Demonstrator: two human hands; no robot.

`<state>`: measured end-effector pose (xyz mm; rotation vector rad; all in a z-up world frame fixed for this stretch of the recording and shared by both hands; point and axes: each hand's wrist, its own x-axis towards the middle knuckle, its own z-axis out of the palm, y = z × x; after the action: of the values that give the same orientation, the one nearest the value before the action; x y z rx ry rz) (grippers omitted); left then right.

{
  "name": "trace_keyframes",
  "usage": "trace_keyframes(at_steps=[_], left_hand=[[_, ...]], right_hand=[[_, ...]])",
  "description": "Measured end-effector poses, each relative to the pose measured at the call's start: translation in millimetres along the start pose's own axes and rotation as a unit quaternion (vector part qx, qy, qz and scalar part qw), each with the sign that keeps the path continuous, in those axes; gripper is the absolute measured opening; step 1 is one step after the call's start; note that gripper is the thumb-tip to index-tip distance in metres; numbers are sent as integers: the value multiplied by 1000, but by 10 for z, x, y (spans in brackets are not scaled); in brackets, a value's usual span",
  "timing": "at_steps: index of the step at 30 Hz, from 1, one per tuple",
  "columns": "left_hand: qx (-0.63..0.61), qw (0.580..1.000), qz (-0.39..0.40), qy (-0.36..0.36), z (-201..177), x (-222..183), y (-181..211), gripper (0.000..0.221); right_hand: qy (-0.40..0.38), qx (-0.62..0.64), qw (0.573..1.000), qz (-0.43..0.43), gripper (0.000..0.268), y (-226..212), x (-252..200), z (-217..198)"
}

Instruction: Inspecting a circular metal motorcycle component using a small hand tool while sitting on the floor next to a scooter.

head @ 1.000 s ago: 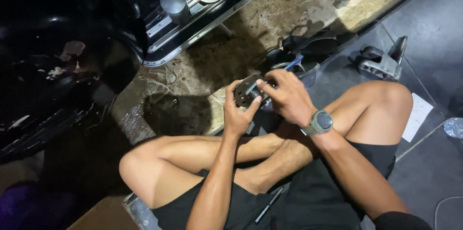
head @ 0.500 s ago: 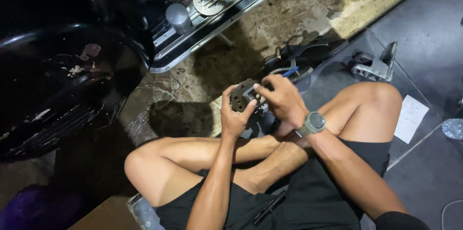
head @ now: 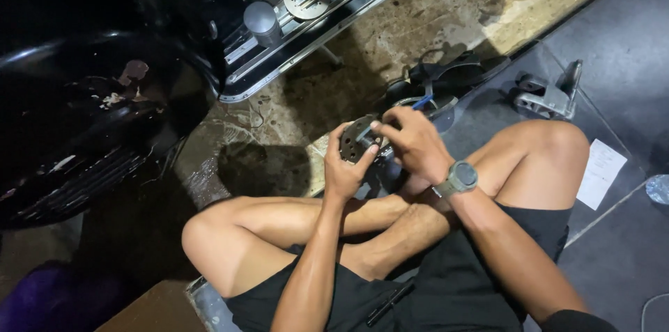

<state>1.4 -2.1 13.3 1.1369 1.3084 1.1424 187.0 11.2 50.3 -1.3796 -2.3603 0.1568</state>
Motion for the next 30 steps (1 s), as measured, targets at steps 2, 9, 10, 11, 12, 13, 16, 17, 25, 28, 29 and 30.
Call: trace_keyframes(at_steps=[2, 9, 10, 11, 12, 13, 16, 17, 25, 28, 29, 30], left_hand=[[1, 1000, -1, 5, -5, 20, -35, 68], [-1, 1000, -10, -3, 6, 29, -51, 66], [0, 1000, -13, -2, 0, 30, -40, 66], [-8, 1000, -13, 3, 0, 42, -26, 66], [-17, 1000, -13, 8, 2, 52, -10, 67], [-17, 1000, -14, 8, 3, 50, -13, 67], [-13, 1000, -21, -4, 17, 41, -52, 67], [-17, 1000, -21, -10, 22, 38, -95, 66], [-6, 1000, -1, 2, 8, 67, -114, 67], [-11, 1000, -6, -16, 5, 49, -135, 63], [-11, 1000, -3, -10, 4, 52, -91, 65], [-11, 1000, -1, -3, 5, 53, -47, 67]], right_hand=[[3, -5, 1000, -8, 51, 220, -83, 152], [-19, -11, 999, -33, 22, -38, 43, -54], [-21, -9, 999, -32, 22, 92, -8, 34], [-18, 2, 999, -26, 39, 231, -51, 118], [-16, 13, 1000, -20, 64, 368, -95, 199], [-17, 13, 1000, -20, 64, 289, -68, 169], [-11, -27, 999, -42, 52, 63, 11, 57], [-13, -12, 999, -44, 33, -2, 43, 14], [-84, -14, 996, 11, 82, 164, -79, 126], [-68, -14, 997, -14, 54, 63, -44, 107], [-70, 7, 998, -7, 55, 148, -84, 124], [-71, 28, 997, -1, 58, 234, -125, 140]])
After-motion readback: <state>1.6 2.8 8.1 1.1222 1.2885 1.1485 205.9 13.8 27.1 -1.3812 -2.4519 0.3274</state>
